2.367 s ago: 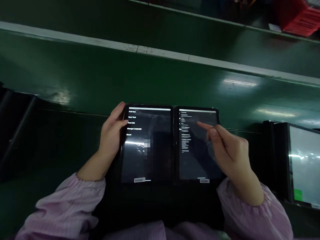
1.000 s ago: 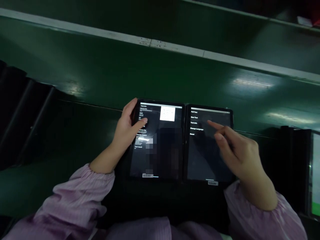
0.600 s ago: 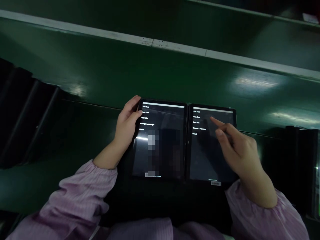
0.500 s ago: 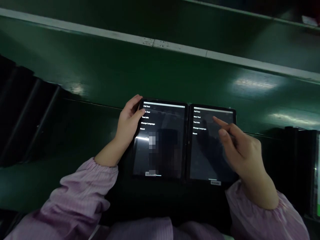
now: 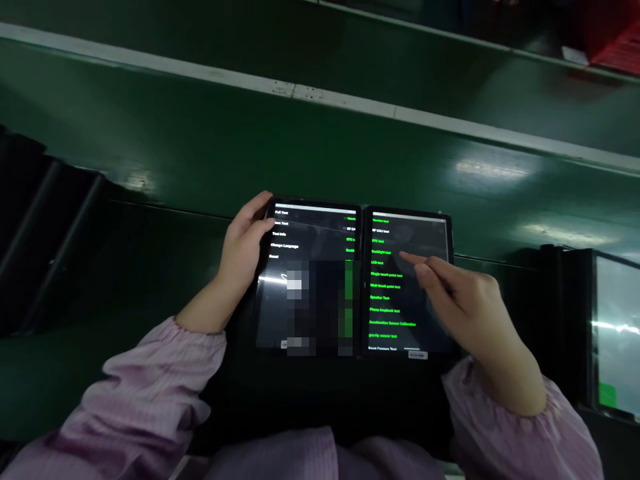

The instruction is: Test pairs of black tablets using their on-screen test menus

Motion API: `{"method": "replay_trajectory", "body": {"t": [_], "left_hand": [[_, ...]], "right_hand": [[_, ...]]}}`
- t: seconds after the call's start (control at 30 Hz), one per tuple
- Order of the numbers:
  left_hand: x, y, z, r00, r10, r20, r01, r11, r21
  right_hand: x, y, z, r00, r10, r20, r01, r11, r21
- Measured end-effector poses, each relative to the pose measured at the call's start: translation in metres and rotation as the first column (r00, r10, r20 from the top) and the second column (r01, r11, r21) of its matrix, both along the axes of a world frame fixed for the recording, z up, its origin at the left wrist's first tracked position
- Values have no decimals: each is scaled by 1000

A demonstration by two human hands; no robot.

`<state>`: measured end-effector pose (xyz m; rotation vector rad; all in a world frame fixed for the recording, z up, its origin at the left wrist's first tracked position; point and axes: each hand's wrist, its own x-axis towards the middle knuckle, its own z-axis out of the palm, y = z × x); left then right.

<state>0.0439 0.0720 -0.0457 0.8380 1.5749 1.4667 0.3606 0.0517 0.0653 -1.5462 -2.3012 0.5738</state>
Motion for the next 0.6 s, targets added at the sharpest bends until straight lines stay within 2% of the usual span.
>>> {"method": "replay_trajectory", "body": {"t": [0.17, 0.3, 0.4, 0.5, 0.6], "left_hand": [[-3, -9, -8, 992, -95, 77, 87, 991, 105], [-13, -18, -16, 973, -221, 70, 215, 973, 85], [-16, -20, -21, 962, -272, 36, 269, 960, 77], [-12, -18, -17, 970, -226, 84, 219, 972, 87], [-15, -25, 5, 980, -70, 188, 45, 990, 132]], "right_hand": [[-1, 3, -2, 1000, 16, 19, -16, 1000, -2], [0, 4, 0, 1000, 3, -29, -2, 998, 60], [3, 2, 2, 999, -16, -51, 21, 994, 104], [8, -2, 6, 999, -20, -32, 25, 988, 154], [17, -7, 14, 999, -41, -20, 45, 977, 211]]}}
